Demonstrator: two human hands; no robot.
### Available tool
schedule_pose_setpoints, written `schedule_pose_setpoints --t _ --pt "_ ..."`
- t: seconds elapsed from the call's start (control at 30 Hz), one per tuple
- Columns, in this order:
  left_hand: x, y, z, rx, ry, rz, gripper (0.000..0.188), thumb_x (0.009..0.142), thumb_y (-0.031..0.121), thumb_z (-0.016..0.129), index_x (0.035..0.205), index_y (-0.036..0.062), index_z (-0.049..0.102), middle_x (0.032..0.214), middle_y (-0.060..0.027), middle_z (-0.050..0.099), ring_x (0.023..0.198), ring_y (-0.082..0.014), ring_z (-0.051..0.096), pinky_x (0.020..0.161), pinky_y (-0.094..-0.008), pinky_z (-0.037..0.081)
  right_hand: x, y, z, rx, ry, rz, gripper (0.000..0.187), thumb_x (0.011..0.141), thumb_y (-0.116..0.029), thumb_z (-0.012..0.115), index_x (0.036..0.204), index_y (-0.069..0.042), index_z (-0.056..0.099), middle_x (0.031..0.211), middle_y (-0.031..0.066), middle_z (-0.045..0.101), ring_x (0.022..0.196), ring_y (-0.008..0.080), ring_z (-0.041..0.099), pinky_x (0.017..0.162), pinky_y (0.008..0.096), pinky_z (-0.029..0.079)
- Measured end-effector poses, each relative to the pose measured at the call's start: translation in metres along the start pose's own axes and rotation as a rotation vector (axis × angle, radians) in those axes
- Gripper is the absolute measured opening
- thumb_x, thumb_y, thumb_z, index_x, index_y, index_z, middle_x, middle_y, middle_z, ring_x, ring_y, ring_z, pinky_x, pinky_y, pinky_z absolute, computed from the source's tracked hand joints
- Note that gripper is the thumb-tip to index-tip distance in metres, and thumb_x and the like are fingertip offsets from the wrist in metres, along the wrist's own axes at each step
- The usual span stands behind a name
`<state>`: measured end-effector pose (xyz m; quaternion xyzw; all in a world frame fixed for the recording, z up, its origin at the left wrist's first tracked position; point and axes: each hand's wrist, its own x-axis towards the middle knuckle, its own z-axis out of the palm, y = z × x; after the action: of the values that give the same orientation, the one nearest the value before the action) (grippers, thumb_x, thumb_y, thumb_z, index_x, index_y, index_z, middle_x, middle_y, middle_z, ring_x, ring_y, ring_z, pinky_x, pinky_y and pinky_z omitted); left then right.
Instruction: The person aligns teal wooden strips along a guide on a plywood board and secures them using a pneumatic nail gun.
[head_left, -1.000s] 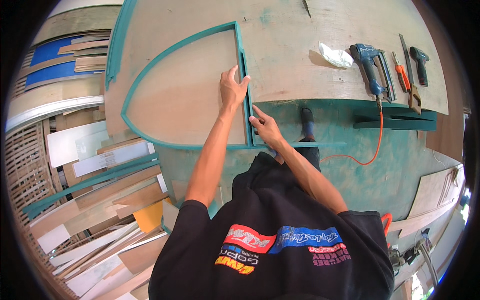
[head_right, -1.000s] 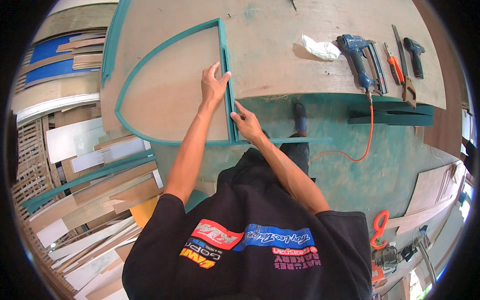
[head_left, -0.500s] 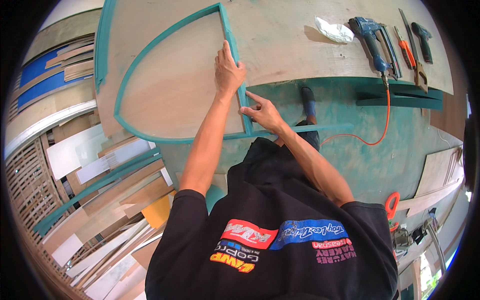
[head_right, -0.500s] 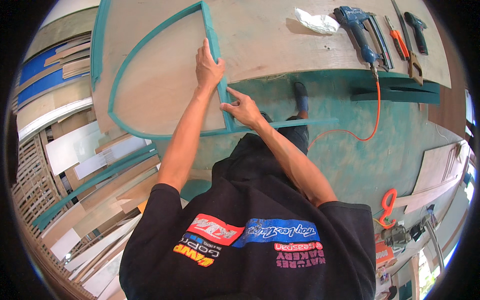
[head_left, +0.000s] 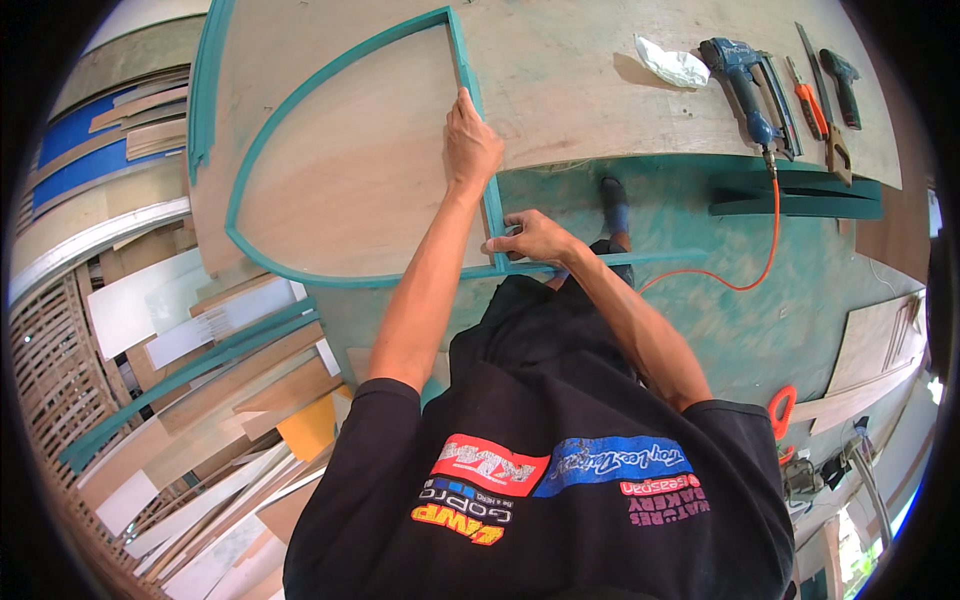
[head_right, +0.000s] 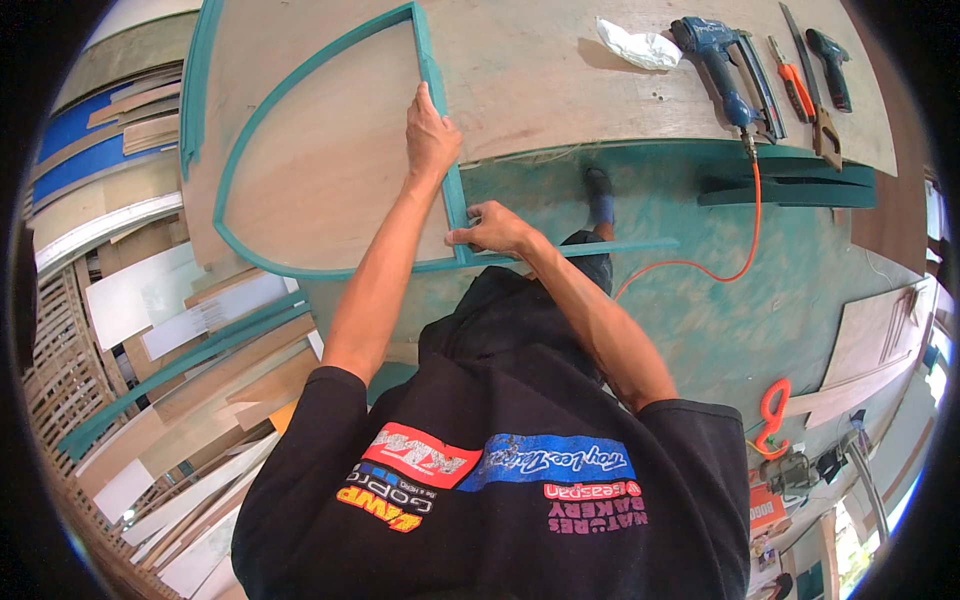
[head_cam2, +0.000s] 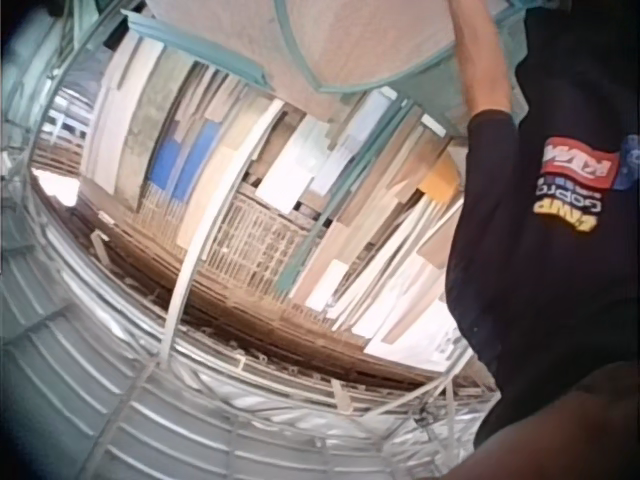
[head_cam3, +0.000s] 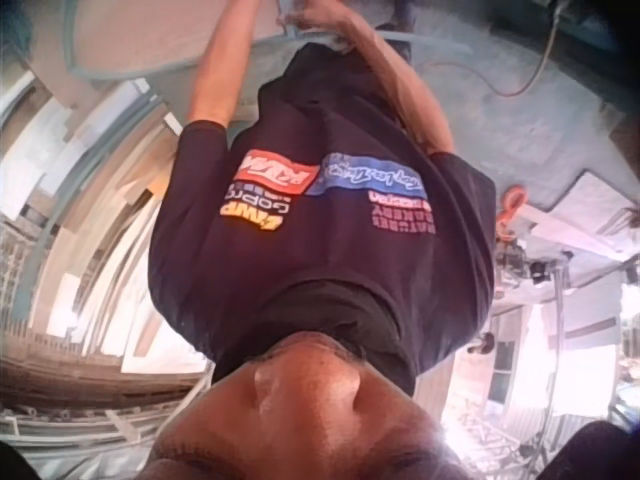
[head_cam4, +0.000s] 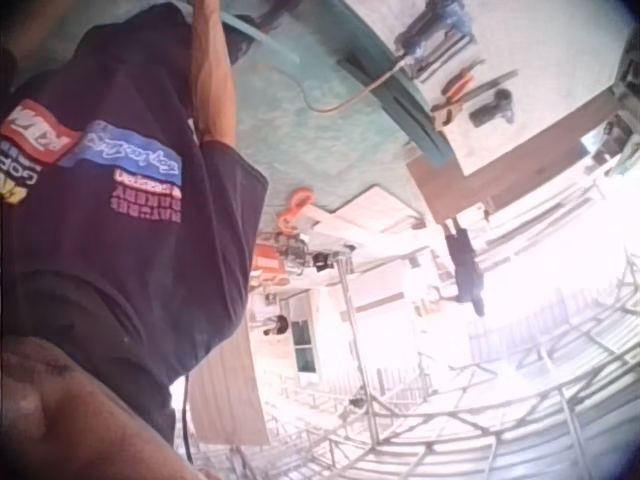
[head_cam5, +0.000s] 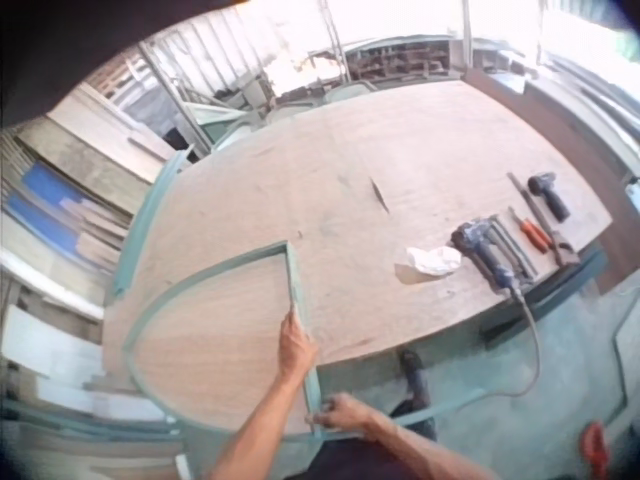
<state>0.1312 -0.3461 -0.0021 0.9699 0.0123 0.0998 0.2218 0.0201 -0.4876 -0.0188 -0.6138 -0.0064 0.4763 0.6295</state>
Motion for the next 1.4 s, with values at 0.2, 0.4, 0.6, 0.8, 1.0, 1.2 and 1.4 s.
schedule_pose_setpoints --t 0.2,0.4,0.6,0.8,1.0,1.2,1.4 --pt "-0.023 0.027 -0.005 0.072 -0.019 -0.164 0.051 0.077 0.004 0.071 0.119 -0.0077 0.044 0.115 -0.0249 0.052 0.105 -0.0404 0.055 0.095 -0.0462 0.049 -0.006 -0.007 -0.002 0.039 -0.019 0.024 0.041 0.082 -0.025 0.082 0.108 0.004 0.071 0.089 0.0099 0.072 0.078 0.0162 0.068 0.074 0.0309 0.056" --pt "-0.041 0.020 -0.003 0.145 -0.104 -0.184 0.058 0.067 0.007 0.082 0.110 -0.0064 0.046 0.111 -0.0222 0.053 0.102 -0.0355 0.058 0.086 -0.0420 0.054 -0.005 -0.008 0.007 0.047 0.047 0.049 0.039 0.078 -0.025 0.083 0.103 0.004 0.073 0.088 0.0109 0.072 0.076 0.0177 0.068 0.073 0.0328 0.056" --pt "-0.039 0.017 0.000 0.138 -0.077 -0.108 0.050 0.071 0.005 0.076 0.109 -0.0071 0.046 0.109 -0.0228 0.053 0.100 -0.0379 0.058 0.086 -0.0425 0.054 -0.005 -0.003 0.003 -0.258 0.023 0.013 0.045 0.070 -0.032 0.087 0.094 0.004 0.075 0.084 0.0146 0.072 0.075 0.0225 0.066 0.071 0.0375 0.052" --pt "-0.039 0.020 -0.003 0.082 -0.096 -0.110 0.033 0.083 0.004 0.061 0.109 -0.0093 0.045 0.108 -0.0286 0.054 0.100 -0.0438 0.059 0.088 -0.0491 0.051 -0.025 -0.037 -0.011 -0.559 0.003 0.027 0.045 0.078 -0.035 0.081 0.097 0.005 0.072 0.078 0.0114 0.067 0.073 0.0191 0.061 0.068 0.0367 0.049" --pt "-0.037 0.014 -0.007 0.087 -0.127 -0.101 0.036 0.087 0.006 0.061 0.114 -0.0103 0.043 0.111 -0.0299 0.053 0.101 -0.0457 0.058 0.089 -0.0504 0.050 -0.070 -0.075 -0.183 -0.714 1.142 -0.454 0.042 0.086 -0.028 0.073 0.111 0.005 0.067 0.100 0.0233 0.071 0.093 0.0343 0.069 0.087 0.0440 0.053" --pt "-0.031 0.017 -0.001 0.047 -0.133 -0.121 0.039 0.088 0.005 0.060 0.118 -0.0104 0.042 0.111 -0.0302 0.052 0.100 -0.0475 0.058 0.087 -0.0515 0.050 -0.111 -0.070 -0.356 -1.180 1.261 -0.101 0.082 0.083 -0.027 0.065 0.149 0.006 0.030 0.146 0.0328 0.040 0.136 0.0474 0.039 0.115 0.0476 0.034" --pt "-0.036 0.015 -0.009 0.081 -0.153 -0.166 0.039 0.088 0.005 0.058 0.120 -0.0101 0.041 0.110 -0.0296 0.051 0.098 -0.0481 0.057 0.084 -0.0516 0.050 -0.108 -0.077 -0.344 -1.039 1.242 0.032 0.083 0.082 -0.019 0.065 0.151 0.001 0.025 0.134 0.0374 0.044 0.115 0.0498 0.057 0.099 0.0509 0.048"
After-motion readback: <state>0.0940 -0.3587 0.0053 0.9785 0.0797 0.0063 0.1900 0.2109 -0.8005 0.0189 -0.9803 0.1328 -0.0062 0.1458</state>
